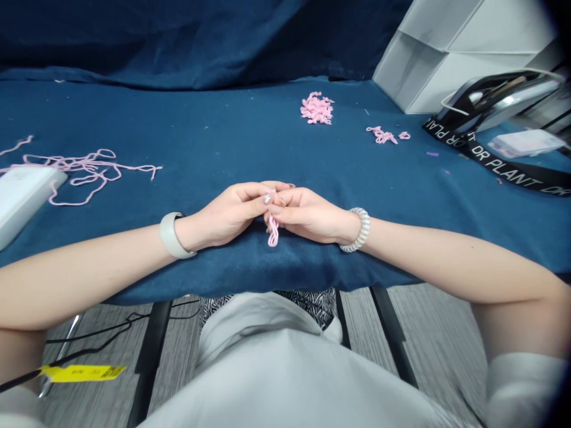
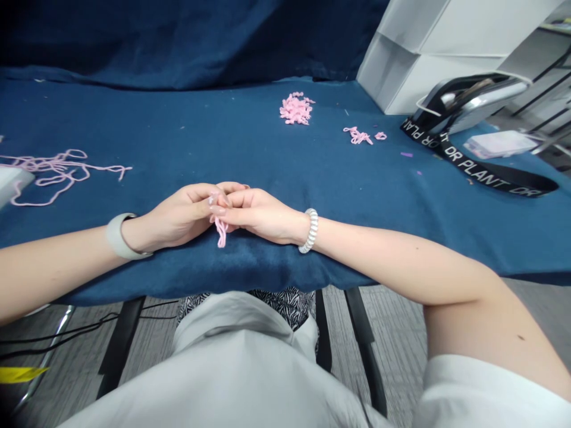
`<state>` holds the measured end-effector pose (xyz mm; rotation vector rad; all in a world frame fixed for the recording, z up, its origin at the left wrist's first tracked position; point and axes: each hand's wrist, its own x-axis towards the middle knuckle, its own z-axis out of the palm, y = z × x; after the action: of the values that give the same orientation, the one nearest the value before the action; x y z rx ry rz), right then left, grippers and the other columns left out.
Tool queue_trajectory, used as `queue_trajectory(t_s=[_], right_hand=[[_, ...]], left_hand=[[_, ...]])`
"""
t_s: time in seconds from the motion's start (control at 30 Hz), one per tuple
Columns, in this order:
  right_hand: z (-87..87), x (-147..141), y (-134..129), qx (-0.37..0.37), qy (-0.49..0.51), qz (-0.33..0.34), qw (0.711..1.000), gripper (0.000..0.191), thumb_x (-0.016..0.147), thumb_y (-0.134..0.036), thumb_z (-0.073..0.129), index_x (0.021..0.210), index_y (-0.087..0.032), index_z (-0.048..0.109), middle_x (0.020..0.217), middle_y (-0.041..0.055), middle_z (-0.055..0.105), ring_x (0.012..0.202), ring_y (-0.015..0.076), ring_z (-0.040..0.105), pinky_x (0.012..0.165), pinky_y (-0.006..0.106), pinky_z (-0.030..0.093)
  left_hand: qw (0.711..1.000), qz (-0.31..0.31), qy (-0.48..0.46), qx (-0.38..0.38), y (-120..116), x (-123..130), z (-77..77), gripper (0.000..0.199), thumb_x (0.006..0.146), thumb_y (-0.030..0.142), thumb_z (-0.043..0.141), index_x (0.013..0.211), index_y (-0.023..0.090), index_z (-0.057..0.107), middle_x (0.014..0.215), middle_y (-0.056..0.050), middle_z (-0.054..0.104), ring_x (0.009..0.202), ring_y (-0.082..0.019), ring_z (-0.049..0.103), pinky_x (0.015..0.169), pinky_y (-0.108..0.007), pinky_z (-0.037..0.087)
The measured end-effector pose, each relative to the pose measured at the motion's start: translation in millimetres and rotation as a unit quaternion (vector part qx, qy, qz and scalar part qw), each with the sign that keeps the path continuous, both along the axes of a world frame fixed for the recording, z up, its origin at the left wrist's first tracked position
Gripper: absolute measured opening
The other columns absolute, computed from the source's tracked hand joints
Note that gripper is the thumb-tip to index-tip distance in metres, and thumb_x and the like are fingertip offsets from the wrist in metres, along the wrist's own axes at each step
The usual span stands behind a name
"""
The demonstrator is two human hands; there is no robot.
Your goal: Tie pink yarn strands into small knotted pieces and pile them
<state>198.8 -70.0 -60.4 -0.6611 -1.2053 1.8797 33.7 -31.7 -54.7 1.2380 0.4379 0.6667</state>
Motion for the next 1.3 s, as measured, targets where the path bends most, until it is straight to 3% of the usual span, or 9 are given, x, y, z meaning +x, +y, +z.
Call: queue_trajectory(t_s=[0.1,0.2,0.4,0.63,0.77,0.93,1.07,1.17,1.3], right_hand=[[2.6,1,0,-0.024,0.026,0.011,0.999,0.023,0.067,-0.031,0.081,0.072,-0.011,0.069,0.069,0.0007,0.065,0.066,0.0093,0.061,0.068,0.024,0.051],[2.6,1,-1,-0.037,0.026,0.007,0.999,0.025,0.069,-0.033,0.079,0.075,-0.011,0.07,0.069,0.002,0.066,0.066,0.0103,0.061,0.068,0.024,0.051],[-3.0,-5,-2,0.027,-0.067,-0.057,0.996,0.039,0.069,-0.049,0.076,0.075,-0.011,0.069,0.065,0.0007,0.065,0.059,0.0065,0.056,0.062,0.02,0.046],[-2.6,-5,-2,0.056,-0.101,-0.063,0.991,0.038,0.075,-0.048,0.071,0.071,-0.011,0.066,0.066,0.0016,0.065,0.059,0.0066,0.054,0.06,0.021,0.043],[2.6,-4,-4,0.112,-0.147,-0.04,0.982,0.036,0.084,-0.044,0.063,0.069,-0.011,0.066,0.065,0.0011,0.064,0.059,0.0064,0.051,0.063,0.021,0.044],[6.0,-4,-10,0.17,-0.184,-0.03,0.968,0.037,0.088,-0.042,0.058,0.068,-0.012,0.065,0.069,0.0025,0.067,0.065,0.0085,0.058,0.07,0.023,0.047],[5.1,-3,-13,0.207,-0.218,-0.041,0.953,0.036,0.09,-0.039,0.054,0.068,-0.012,0.066,0.07,0.0034,0.069,0.068,0.0098,0.061,0.072,0.023,0.048],[5.8,0,-15,0.254,-0.262,-0.057,0.929,0.035,0.091,-0.035,0.053,0.068,-0.013,0.067,0.069,0.0038,0.069,0.067,0.0108,0.062,0.071,0.024,0.047],[9.9,5,-22,0.389,-0.318,-0.037,0.864,0.035,0.09,-0.032,0.056,0.062,-0.014,0.066,0.064,0.0036,0.067,0.061,0.01,0.059,0.068,0.023,0.044]], left_hand=[[0.998,0.026,0.013,-0.053,-2,2,2.4,0.02,0.065,0.029,0.083,0.073,0.013,0.072,0.099,-0.007,0.069,0.082,-0.015,0.064,0.078,-0.027,0.051],[0.995,0.043,0.023,-0.085,-2,3,2.7,0.033,0.064,0.03,0.083,0.09,0.012,0.072,0.077,-0.004,0.069,0.065,-0.012,0.063,0.065,-0.025,0.052],[0.996,0.048,0.026,-0.067,-3,4,2.7,0.044,0.063,0.037,0.084,0.095,0.011,0.068,0.059,-0.002,0.064,0.049,-0.012,0.059,0.052,-0.025,0.049],[0.994,0.071,0.016,-0.085,-3,4,1.7,0.034,0.062,0.032,0.085,0.084,0.011,0.069,0.065,-0.002,0.066,0.053,-0.011,0.061,0.054,-0.024,0.05],[0.996,0.042,0.006,-0.079,-2,4,0.0,0.032,0.063,0.036,0.083,0.075,0.012,0.066,0.061,-0.002,0.065,0.05,-0.012,0.06,0.053,-0.025,0.05],[0.995,0.041,-0.014,-0.092,-1,4,-0.6,0.03,0.069,0.038,0.079,0.073,0.014,0.061,0.07,-0.002,0.068,0.05,-0.013,0.061,0.049,-0.026,0.05],[0.989,0.083,-0.018,-0.118,0,5,-0.2,0.03,0.073,0.038,0.076,0.074,0.017,0.055,0.065,0.001,0.067,0.057,-0.013,0.063,0.062,-0.028,0.054],[0.986,0.091,-0.025,-0.138,3,5,0.2,0.026,0.076,0.033,0.075,0.074,0.016,0.055,0.056,0.004,0.06,0.059,-0.011,0.062,0.071,-0.027,0.055],[0.981,0.099,-0.049,-0.162,9,5,0.2,0.017,0.082,0.023,0.069,0.075,0.016,0.055,0.045,0.008,0.046,0.055,-0.007,0.056,0.078,-0.027,0.054]])
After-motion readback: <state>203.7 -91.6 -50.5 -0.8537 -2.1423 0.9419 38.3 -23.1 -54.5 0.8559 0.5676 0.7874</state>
